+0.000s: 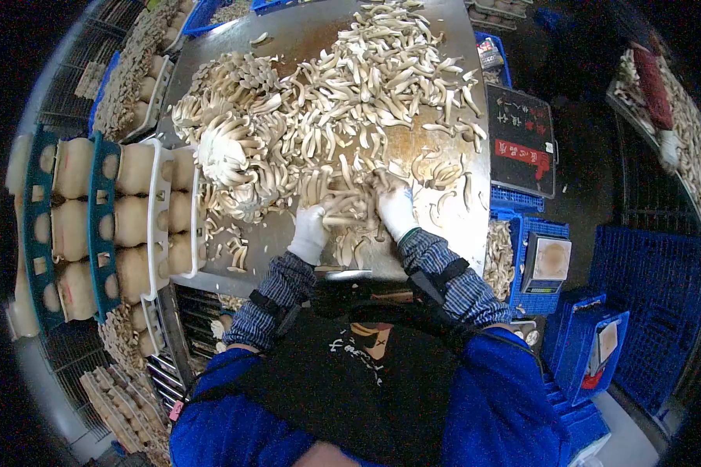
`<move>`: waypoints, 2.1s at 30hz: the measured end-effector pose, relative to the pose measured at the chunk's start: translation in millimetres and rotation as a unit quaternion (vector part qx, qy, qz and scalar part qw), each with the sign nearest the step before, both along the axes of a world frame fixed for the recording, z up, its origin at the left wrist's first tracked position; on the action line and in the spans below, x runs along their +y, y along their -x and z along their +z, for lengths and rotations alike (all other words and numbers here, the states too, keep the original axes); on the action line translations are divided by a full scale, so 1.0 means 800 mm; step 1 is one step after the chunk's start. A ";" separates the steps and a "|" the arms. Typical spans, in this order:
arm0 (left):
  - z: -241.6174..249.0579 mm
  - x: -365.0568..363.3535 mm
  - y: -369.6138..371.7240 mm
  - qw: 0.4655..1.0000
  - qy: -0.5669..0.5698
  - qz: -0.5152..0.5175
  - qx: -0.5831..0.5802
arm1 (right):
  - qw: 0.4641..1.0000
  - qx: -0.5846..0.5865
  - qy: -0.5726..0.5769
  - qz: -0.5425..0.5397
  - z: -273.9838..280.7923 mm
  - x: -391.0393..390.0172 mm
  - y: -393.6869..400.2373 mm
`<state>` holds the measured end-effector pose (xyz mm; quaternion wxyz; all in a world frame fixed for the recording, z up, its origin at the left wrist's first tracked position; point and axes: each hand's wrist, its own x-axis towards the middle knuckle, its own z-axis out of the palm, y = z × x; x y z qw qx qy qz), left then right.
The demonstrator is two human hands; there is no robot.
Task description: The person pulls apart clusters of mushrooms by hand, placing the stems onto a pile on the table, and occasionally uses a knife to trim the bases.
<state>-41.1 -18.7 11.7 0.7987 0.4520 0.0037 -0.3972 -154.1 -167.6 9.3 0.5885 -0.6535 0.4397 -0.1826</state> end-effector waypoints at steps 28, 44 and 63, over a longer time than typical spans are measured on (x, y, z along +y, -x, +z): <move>-0.009 -0.030 -0.044 0.860 -0.410 -0.216 -0.216 | 0.979 -0.084 -0.187 0.021 -0.029 -0.024 -0.037; -0.083 -0.119 -0.187 0.494 -0.397 -0.242 -0.734 | 0.846 0.230 0.396 0.274 -0.059 -0.198 0.132; -0.015 -0.073 -0.117 0.721 -0.415 -0.284 -0.476 | 0.889 0.322 0.258 0.197 -0.076 -0.152 0.103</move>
